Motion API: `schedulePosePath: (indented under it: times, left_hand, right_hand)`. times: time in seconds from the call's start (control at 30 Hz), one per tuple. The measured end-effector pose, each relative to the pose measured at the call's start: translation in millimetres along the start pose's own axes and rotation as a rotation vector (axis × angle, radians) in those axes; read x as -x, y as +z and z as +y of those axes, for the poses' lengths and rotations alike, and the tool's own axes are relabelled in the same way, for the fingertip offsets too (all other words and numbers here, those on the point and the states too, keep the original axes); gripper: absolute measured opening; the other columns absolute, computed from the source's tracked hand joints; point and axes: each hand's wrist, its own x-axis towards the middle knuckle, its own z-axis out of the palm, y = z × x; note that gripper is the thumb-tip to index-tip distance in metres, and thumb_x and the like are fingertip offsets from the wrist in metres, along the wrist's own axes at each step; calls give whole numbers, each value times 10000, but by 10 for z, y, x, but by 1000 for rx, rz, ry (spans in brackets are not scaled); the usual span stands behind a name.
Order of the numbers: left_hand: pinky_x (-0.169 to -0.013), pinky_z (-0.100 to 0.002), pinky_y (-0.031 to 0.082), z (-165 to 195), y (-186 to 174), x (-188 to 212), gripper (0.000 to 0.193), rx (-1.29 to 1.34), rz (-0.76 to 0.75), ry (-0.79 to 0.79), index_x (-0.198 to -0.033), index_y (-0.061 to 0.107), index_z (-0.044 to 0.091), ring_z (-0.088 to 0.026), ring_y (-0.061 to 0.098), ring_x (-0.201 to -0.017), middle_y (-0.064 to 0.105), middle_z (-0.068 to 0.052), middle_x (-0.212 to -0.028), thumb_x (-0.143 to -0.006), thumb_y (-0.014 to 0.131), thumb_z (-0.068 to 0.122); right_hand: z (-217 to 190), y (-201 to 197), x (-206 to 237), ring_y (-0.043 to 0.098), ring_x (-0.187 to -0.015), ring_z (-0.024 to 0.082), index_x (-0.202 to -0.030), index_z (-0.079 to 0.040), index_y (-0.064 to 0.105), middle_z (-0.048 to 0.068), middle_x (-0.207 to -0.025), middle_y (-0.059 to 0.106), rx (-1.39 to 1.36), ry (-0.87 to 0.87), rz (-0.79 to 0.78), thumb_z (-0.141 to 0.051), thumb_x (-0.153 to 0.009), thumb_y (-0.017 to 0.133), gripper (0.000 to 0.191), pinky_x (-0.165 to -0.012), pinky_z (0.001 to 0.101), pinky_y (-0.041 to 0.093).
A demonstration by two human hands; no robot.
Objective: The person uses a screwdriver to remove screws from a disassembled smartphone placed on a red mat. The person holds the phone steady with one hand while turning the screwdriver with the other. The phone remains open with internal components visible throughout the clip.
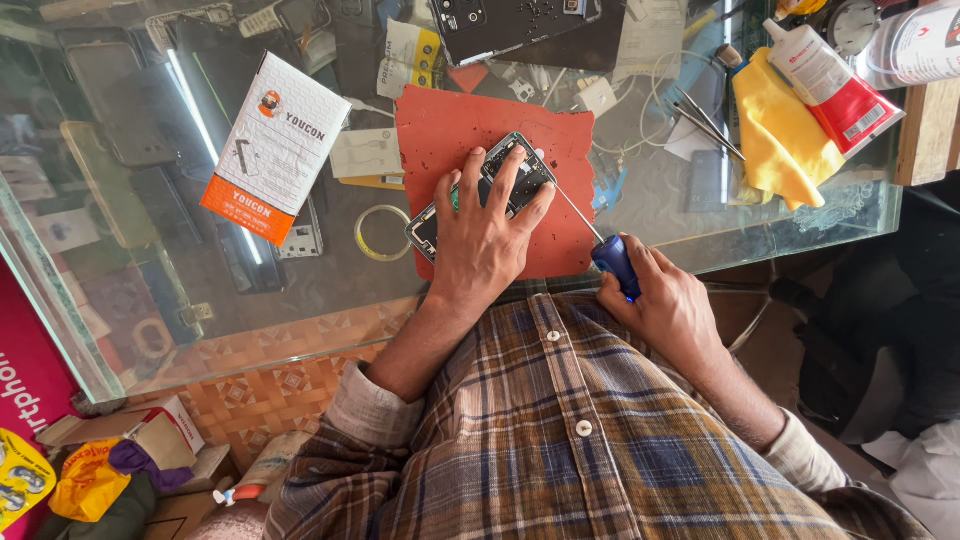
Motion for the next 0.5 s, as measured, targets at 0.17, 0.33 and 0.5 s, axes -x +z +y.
schedulePosePath:
  times: [0.17, 0.33, 0.5]
  left_hand:
    - [-1071, -656, 420, 5, -4, -2, 453, 6, 2, -3, -1391, 627, 298, -440, 433, -1402, 405, -104, -1580, -953, 725, 240]
    - [-1071, -653, 420, 3, -4, 5, 475, 9, 4, 1, -1405, 628, 296, -439, 437, -1400, 408, -103, -1575, -944, 728, 238]
    - [-1074, -650, 414, -9, -12, 17, 480, 9, 26, 14, -1406, 635, 276, -443, 438, -1391, 416, -105, -1559, -938, 740, 251]
  right_hand:
    - [-6, 0, -2, 710, -748, 406, -1313, -18, 601, 196, -962, 710, -10, -12, 26, -323, -917, 676, 506, -624, 482, 570]
    - [-40, 22, 30, 704, -748, 413, -1304, -44, 609, 184, -958, 715, 13, 19, 49, -320, -925, 675, 473, -615, 493, 560]
    - [-40, 35, 17, 707, -757, 415, -1311, -39, 603, 191, -973, 716, -8, 16, 41, -320, -924, 669, 483, -626, 492, 566]
